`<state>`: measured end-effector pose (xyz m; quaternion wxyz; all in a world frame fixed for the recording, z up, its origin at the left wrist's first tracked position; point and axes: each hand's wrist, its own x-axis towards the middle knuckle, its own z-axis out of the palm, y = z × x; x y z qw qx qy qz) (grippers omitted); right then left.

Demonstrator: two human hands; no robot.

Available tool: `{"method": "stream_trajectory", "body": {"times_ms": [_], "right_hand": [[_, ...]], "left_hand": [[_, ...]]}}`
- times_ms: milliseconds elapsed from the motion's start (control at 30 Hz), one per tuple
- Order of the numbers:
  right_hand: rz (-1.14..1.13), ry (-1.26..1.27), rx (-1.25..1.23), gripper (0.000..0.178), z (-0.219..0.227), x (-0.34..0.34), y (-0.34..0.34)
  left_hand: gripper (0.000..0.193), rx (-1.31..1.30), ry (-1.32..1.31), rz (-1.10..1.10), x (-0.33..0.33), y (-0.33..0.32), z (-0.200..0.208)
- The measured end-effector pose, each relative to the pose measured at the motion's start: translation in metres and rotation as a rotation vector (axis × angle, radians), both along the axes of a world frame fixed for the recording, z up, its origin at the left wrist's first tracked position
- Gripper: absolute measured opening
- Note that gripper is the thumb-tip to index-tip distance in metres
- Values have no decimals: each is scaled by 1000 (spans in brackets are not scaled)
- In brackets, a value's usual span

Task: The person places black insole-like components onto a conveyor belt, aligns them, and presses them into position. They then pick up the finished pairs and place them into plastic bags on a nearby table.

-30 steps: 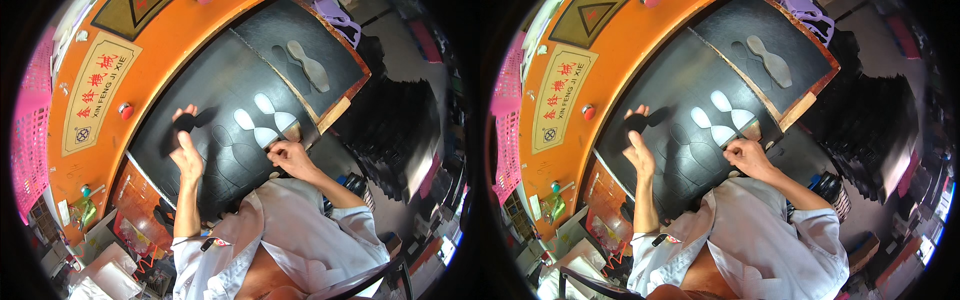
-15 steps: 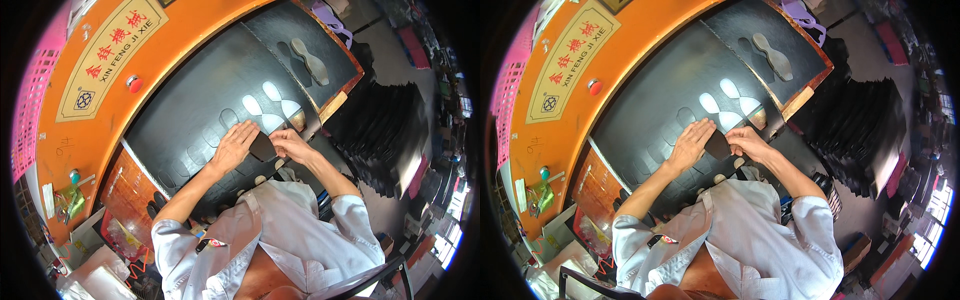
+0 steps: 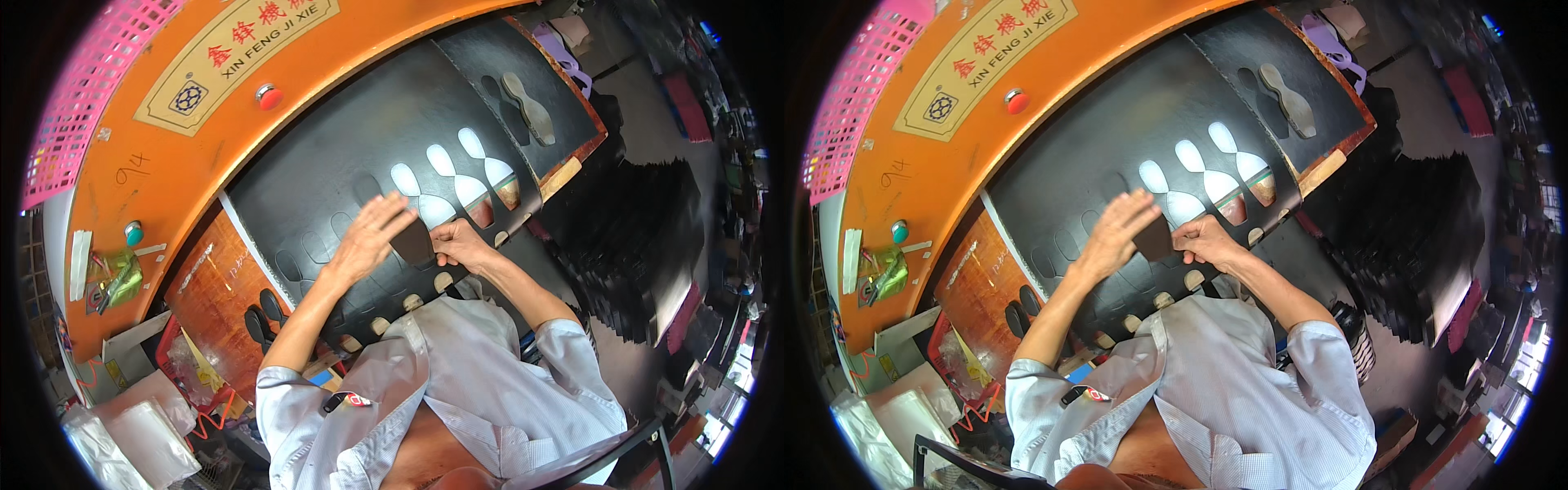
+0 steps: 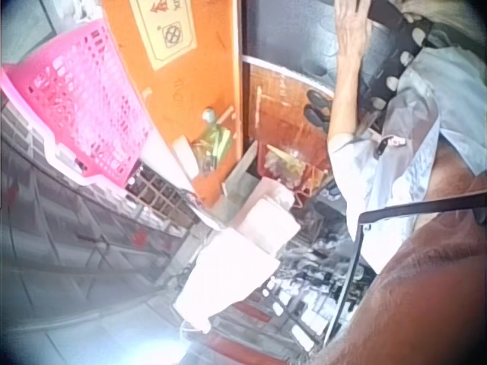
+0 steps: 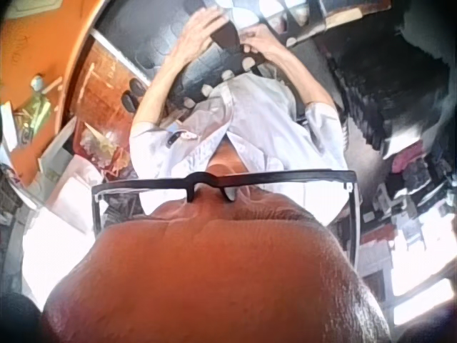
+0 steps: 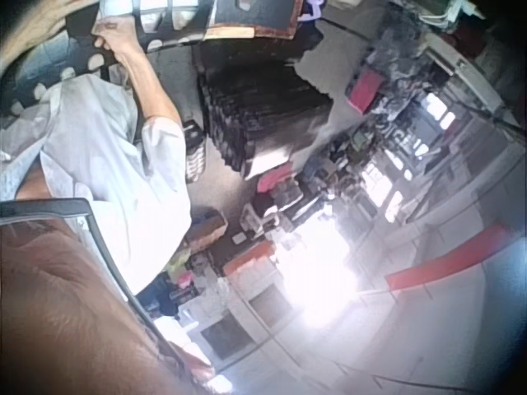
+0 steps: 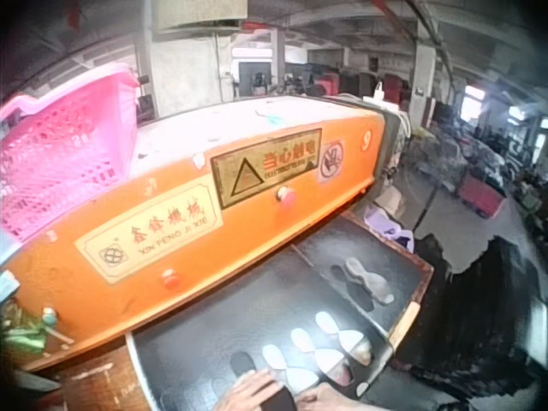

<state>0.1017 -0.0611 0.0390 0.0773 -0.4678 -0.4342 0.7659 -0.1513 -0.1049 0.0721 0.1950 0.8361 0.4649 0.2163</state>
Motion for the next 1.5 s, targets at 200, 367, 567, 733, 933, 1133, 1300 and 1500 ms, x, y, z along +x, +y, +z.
{"method": "stream_trajectory", "body": {"times_ms": [200, 367, 567, 733, 933, 1133, 1300, 1500], "right_hand": [[-118, 172, -144, 14, -13, 10, 3], [-147, 135, -9, 18, 4, 8, -6], [-258, 20, 540, 22, 34, 0, -46], [148, 2, 111, 18, 24, -31, -46], [79, 104, -130, 11, -11, -44, -37], [24, 176, -322, 10, -3, -38, -32], [57, -5, 279, 13, 34, -30, -53], [198, 46, 225, 15, 27, -60, -75]], "left_hand": [[93, -70, 16, -59, 4, -19, -27], [75, 9, 58, -3, 8, -7, -29], [40, -379, -825, 605, -36, -4, 10], [42, 208, -493, 442, -50, -28, 33], [86, -211, 59, -8, -36, -61, 3], [85, -105, 130, -42, -39, -62, -21], [58, -255, -470, 249, -46, -54, 0], [32, 70, -891, 597, -84, -74, 41]]}}
